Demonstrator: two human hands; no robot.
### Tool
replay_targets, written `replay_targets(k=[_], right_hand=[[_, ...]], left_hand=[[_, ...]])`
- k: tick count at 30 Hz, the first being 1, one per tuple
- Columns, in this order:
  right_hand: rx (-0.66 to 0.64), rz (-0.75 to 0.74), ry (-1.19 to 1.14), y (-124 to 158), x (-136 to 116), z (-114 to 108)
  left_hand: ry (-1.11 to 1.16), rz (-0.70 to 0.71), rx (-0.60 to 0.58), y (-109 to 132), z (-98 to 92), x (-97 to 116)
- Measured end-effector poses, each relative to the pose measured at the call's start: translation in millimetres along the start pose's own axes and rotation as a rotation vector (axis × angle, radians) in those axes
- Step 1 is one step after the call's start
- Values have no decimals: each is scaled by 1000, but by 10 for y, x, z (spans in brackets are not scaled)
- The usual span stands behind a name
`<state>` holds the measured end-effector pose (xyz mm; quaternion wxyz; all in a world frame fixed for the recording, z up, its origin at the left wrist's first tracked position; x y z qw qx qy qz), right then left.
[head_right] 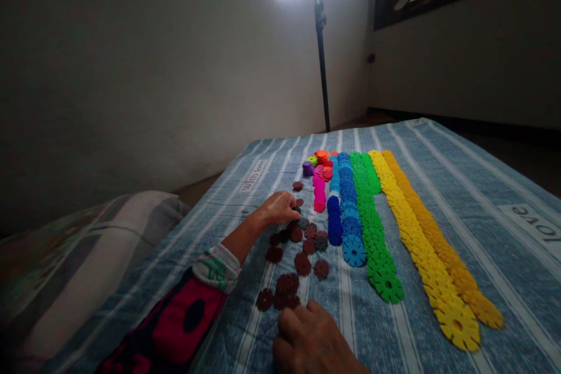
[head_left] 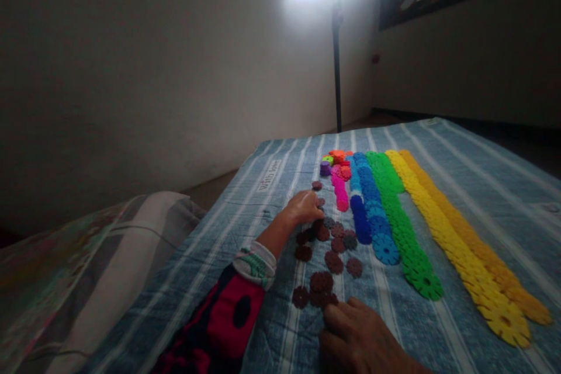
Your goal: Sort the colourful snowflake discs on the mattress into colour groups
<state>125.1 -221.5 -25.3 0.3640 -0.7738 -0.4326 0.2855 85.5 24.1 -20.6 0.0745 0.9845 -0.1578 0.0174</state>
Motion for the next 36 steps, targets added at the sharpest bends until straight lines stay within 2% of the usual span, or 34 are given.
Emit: replay_targets(k=[7,15,21,29,32,36], right_hand=[[14,12,-15,-26,-4,-32],[-65,-4,-33,42,-1,79],[-90,15,-24,62,12,100],[-49,16,-34,33,12,40],[-94,10,-25,58,10,90],[-119,3,-14,72,7,110]], left_hand=[[-23,-24,-29,-15,-42,-12],[1,-56,-58,108,-184,-505],[54,-114,-186,304,-60,-657],[203,-229,-234,485,13,-946],[229,-211,-219,477,-4,-970],[170,-150,-135,417,-66,-835]])
Point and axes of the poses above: each hand's wrist, its own y-axis away from the middle knuckle, its own z-axis out of the palm, x = y × z, the point moved 9 cm from there along -y, towards the middle knuckle, and after that the axes turned 5 degrees about -z, right-handed, at the moved point
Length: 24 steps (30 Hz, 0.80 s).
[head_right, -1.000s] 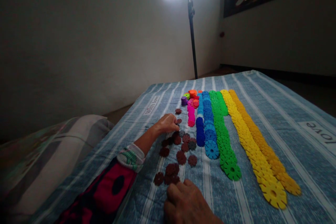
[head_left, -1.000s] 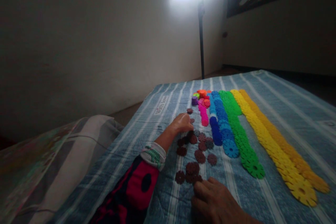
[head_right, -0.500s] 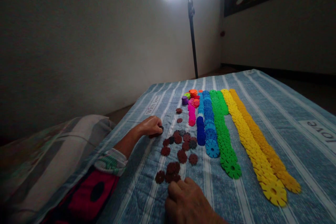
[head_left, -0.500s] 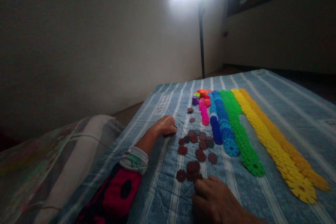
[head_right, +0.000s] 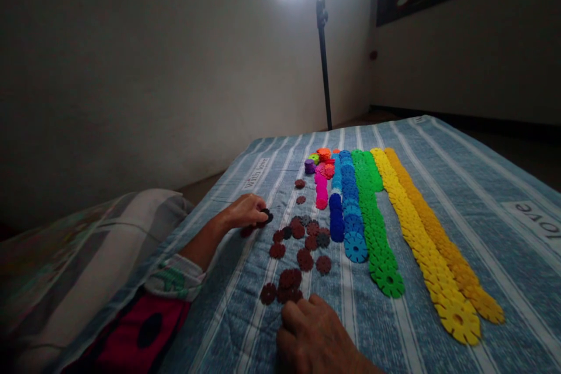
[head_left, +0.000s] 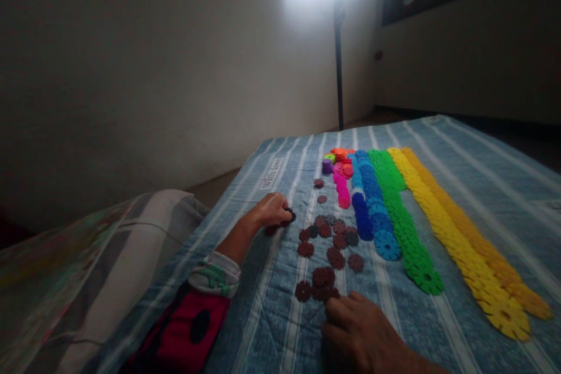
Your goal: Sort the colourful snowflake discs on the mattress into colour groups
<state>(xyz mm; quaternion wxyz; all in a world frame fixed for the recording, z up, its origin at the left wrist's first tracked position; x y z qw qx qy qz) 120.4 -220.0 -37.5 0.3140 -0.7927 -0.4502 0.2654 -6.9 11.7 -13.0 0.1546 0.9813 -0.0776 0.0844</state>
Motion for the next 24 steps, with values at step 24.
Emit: replay_targets(k=[24], right_hand=[[-38,19,15,15,15,34]], left_hand=[[31,-81,-298,86,185,-115]])
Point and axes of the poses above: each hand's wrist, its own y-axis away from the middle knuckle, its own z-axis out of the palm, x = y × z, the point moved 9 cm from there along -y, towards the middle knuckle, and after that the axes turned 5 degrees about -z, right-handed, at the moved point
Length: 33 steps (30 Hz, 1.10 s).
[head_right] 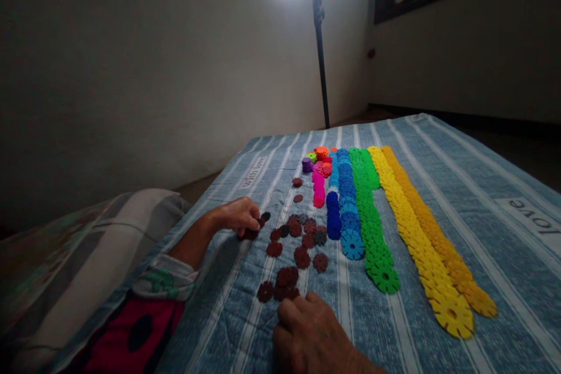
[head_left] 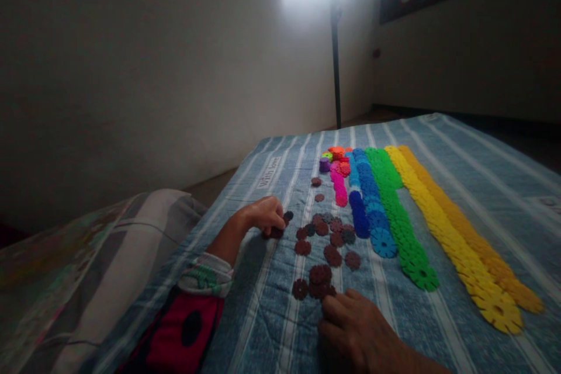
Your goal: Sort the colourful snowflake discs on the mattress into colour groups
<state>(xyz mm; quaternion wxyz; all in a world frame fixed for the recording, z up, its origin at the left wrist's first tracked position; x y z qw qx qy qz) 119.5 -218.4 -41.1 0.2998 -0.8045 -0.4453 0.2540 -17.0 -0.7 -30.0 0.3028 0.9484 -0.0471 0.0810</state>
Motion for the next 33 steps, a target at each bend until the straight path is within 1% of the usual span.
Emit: replay_targets(k=[4,6,8,10,12,14,16,19,22,24,28,33], right_hand=[[-38,-2,14,6,-2,30],[-28,3,2,16,3,26],[-31,3,-3,28,5,35],[-72,-5,-1,37,3,73],[-111,-9,-2,40,2,102],[-123,-11,-1,33,1,101],[-108,-10,-2,21,-1,79],[-52,-4,-12,13,-2,36],[-32,5,-14,25,4,43],[-53,4,-14,34,5,68],[-95,10,-13,37,11,87],[-47,5,-23,30,11,44]], left_hand=[[24,14,-51,10,61,0],[70,54,-97,32,106,34],[127,84,-106,40,110,44],[152,91,-56,19,56,20],[134,80,51,-17,-47,-15],[88,74,159,-40,-142,-14],[20,74,227,-44,-185,33],[-93,84,286,-19,-186,151],[-193,118,354,20,-192,275],[-238,128,368,24,-186,320],[-305,129,341,-7,-163,349],[-332,137,361,-34,-182,392]])
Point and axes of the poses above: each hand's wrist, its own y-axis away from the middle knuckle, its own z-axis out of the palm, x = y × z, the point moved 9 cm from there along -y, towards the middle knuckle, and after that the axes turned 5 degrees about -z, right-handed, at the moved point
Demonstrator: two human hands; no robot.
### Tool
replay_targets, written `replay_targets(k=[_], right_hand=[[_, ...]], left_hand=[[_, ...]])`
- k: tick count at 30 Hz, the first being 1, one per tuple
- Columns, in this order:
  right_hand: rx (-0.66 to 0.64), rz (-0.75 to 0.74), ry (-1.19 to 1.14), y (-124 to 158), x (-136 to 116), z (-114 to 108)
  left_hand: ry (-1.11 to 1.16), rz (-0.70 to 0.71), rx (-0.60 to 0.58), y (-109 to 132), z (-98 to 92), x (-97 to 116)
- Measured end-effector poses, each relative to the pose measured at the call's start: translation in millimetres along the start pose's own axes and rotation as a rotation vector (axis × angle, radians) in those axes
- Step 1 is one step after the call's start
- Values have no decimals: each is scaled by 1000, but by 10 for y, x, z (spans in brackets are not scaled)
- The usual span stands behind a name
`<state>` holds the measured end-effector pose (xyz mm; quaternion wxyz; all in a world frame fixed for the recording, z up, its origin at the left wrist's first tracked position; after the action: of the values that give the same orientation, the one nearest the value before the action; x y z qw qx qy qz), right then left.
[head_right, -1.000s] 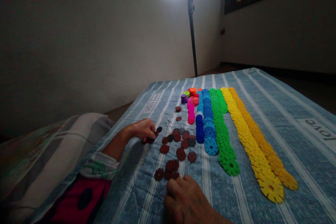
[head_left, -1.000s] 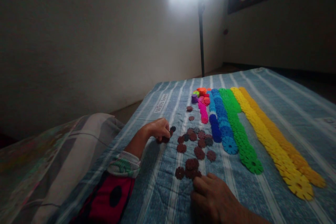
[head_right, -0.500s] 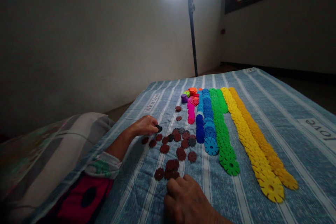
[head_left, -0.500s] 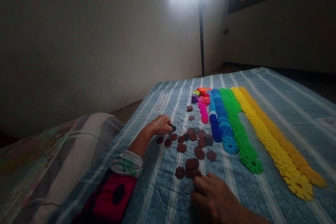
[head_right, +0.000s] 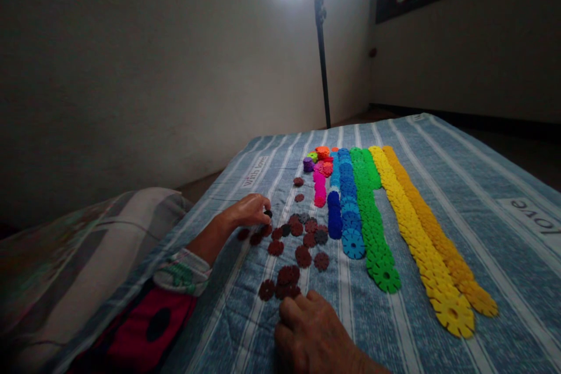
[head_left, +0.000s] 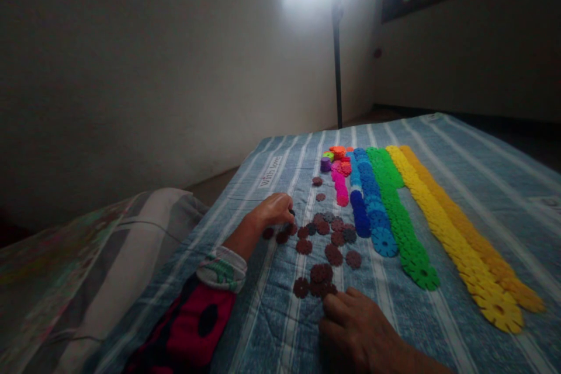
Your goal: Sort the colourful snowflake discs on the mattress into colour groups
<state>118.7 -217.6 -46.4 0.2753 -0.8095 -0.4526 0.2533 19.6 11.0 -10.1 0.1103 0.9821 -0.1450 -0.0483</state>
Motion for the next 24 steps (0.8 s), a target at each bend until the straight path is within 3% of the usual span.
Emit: replay_targets(k=[7,13,19,24], right_hand=[[72,7,-11,-22,-8,-73],[2,-11,1,0,-13,16],[-9,-12,15,23,-1,63],[61,-10,17,-11,-12,-20]], left_hand=[[-44,45,3,-63,31,88],[-16,57,71,-141,-15,134],[16,-13,172,-309,-131,145],[56,-61,235,-477,-126,111]])
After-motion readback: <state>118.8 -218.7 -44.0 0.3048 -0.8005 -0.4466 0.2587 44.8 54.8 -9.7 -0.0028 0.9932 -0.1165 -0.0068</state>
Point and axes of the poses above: each hand's wrist, its own y-axis away from the middle knuckle, its own z-axis out of the palm, x = y × z, the point moved 9 cm from there along -y, towards the middle knuckle, and after that the axes turned 5 degrees about -z, right-handed, at the moved point
